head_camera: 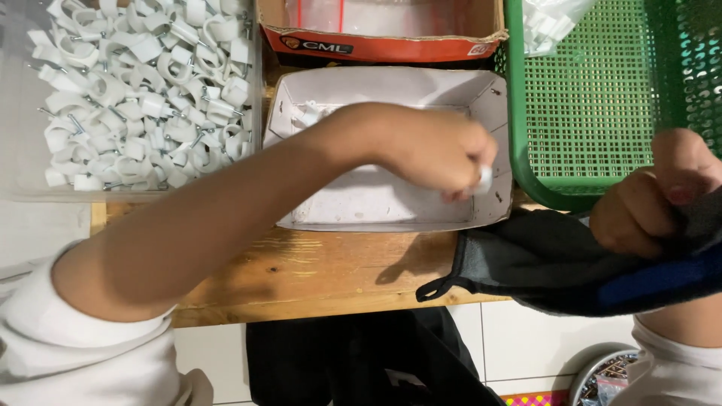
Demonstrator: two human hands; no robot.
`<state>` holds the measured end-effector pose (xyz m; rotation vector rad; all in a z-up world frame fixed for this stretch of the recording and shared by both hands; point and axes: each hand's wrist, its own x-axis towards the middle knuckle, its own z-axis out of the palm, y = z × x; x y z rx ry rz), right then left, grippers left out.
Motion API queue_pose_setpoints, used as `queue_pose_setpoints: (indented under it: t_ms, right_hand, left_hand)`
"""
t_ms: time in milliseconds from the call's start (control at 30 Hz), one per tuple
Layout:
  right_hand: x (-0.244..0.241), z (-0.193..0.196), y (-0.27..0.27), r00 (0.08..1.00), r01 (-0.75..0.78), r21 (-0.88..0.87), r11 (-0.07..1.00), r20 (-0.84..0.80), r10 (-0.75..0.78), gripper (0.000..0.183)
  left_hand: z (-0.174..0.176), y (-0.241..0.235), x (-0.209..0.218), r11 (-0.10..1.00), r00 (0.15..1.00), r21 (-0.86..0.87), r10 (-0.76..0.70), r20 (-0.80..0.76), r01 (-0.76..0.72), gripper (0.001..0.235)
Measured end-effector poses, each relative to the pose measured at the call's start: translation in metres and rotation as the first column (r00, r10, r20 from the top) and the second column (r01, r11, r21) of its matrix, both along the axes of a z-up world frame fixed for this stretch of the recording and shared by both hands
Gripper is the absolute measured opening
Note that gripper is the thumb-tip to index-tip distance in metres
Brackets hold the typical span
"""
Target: The person is picking up white plastic cable clips from a plastic bin and inserting them one by one into a grey fabric sleeve or pouch.
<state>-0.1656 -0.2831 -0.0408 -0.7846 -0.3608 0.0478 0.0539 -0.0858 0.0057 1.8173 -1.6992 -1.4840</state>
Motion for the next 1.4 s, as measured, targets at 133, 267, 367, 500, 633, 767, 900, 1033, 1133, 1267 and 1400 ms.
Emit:
queue_pose_setpoints:
  t_ms: [133, 267, 367, 500, 633, 767, 900, 1033, 1133, 1267, 1400]
  right_hand:
    - [-0.001, -0.001, 0.0, 1.0, 0.006, 0.015, 1.0, -0.017, -0.006, 0.012]
    - [-0.004, 0.007, 0.007, 0.993, 0.088, -0.018, 0.996, -0.078, -0.089, 0.013]
    - [-0.002, 0.004, 0.004, 0.998, 0.033, 0.02, 0.999, -0.052, -0.032, 0.011]
    - [-0.002, 0.002, 0.002, 1.0, -0.011, 0.013, 1.0, -0.029, 0.011, 0.011]
    - [-0.005, 0.011, 0.01, 0.995, 0.089, -0.063, 0.994, -0.046, -0.092, 0.013]
    - [-0.01, 0.003, 0.002, 0.996, 0.072, 0.015, 0.997, -0.05, -0.071, 0.017]
    - [-0.013, 0.004, 0.001, 0.984, 0.138, 0.069, 0.988, -0.124, -0.129, 0.008]
    - [-0.014, 0.008, 0.013, 0.968, 0.225, -0.166, 0.96, -0.076, -0.24, 0.035]
    - [0.009, 0.05, 0.012, 0.84, -0.179, 0.046, 0.983, -0.513, 0.177, 0.036]
    - [0.037, 0.031, 0.088, 0.64, 0.6, -0.644, 0.476, 0.029, -0.767, 0.059]
    - [0.077, 0.046, 0.137, 0.765, 0.478, -0.427, 0.767, -0.226, -0.602, 0.018]
  left_hand:
    - [-0.007, -0.005, -0.015, 0.971, 0.994, 0.211, -0.107, -0.024, 0.109, 0.034]
    - [-0.026, -0.013, -0.012, 0.963, 0.993, 0.261, -0.045, -0.112, 0.073, 0.05]
    - [-0.041, -0.021, -0.005, 0.99, 0.992, 0.097, -0.111, 0.059, 0.105, 0.019]
    - [-0.051, -0.028, 0.012, 1.0, 0.999, -0.002, 0.018, 0.045, -0.017, 0.015]
    - [-0.038, -0.016, 0.021, 0.967, 0.984, -0.19, 0.176, 0.008, -0.171, 0.018]
    - [0.007, 0.025, 0.014, 0.849, 0.943, -0.423, 0.33, -0.044, -0.317, 0.015]
    - [0.025, 0.069, 0.005, 0.54, 0.926, -0.771, 0.339, -0.168, -0.338, 0.005]
    - [0.019, 0.101, -0.017, 0.4, 0.808, -0.734, 0.477, -0.344, -0.549, 0.014]
    - [0.008, 0.114, -0.026, 0.259, 0.781, -0.806, 0.518, -0.35, -0.533, 0.026]
    - [-0.004, 0.111, -0.03, 0.138, 0.744, -0.822, 0.526, -0.412, -0.553, 0.022]
    - [-0.013, 0.108, -0.027, 0.085, 0.826, -0.933, 0.497, -0.265, -0.35, 0.01]
